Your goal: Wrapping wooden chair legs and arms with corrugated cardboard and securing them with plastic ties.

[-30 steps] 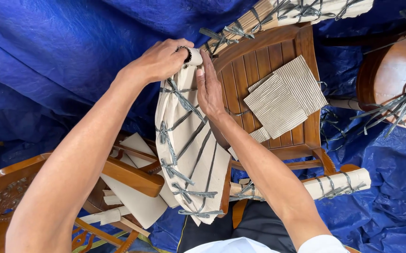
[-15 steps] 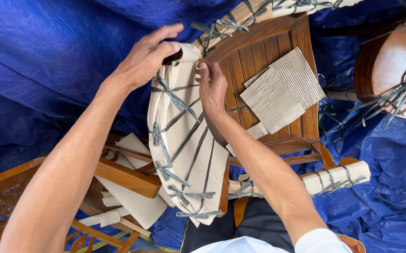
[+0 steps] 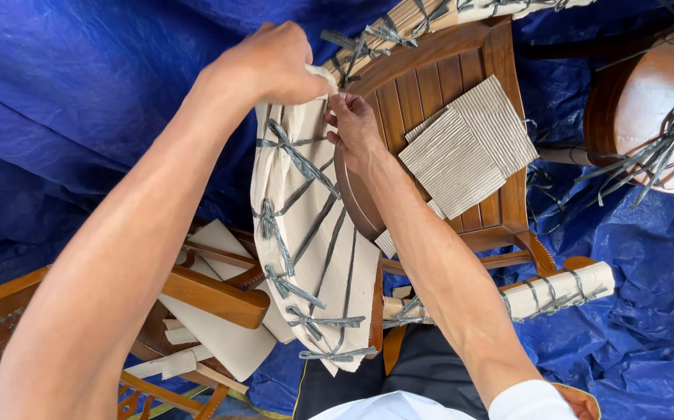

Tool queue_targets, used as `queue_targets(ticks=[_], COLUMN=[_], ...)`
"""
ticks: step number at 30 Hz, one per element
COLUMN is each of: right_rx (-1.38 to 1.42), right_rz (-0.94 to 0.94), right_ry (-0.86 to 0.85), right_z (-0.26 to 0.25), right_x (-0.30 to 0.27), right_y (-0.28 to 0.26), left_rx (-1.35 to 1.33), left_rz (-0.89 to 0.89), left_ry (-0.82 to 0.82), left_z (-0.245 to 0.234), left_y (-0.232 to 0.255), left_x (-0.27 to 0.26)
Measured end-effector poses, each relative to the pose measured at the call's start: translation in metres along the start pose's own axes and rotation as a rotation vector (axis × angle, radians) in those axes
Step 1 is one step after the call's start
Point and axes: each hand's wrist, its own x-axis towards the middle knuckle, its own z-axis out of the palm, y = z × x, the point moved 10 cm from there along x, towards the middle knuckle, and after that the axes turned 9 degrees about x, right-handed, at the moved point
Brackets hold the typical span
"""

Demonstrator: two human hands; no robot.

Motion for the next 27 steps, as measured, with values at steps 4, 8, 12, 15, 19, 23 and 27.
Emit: queue_targets(ticks=[4,8,12,15,19,23,27], right_rx=[-0.049,-0.059,-0.087,-0.146,-0.330,-0.621,-0.960], right_rz=[-0.007,-0.041,-0.018,-0.054,-0.168,-0.203,-0.262], right_ry=[-0.022,-0.060,-0.098,-0.136,-0.169,-0.174,-0.049], right_z=[0.002,-0.004,-0.006,-0.007,-0.021,-0.067,-0.162], right_x=[0.006,0.011,0.000,-0.016,-0.070,-0.140,-0.187], right_y=[0.008,0.010,0.018,0.016,0.001,-0.019,-0.031], left_rx=[0.200,0.412,0.506,0.586,0.679,0.772,0.770], left_rz=[-0.118,-0.115,-0.124,-0.124,-0.122,-0.102,-0.097], left_ry=[-0.264,-0.460,-0.434,-0.400,-0.347,-0.300,-0.324], left_z=[0.011,0.038,0.061,0.080,0.108,0.146,0.159], left_y=[0.012,-0.005,0.023,0.026,0.031,0.006,0.000], left_x=[0.034,0.065,0.109,0.117,0.100,0.099,0.126])
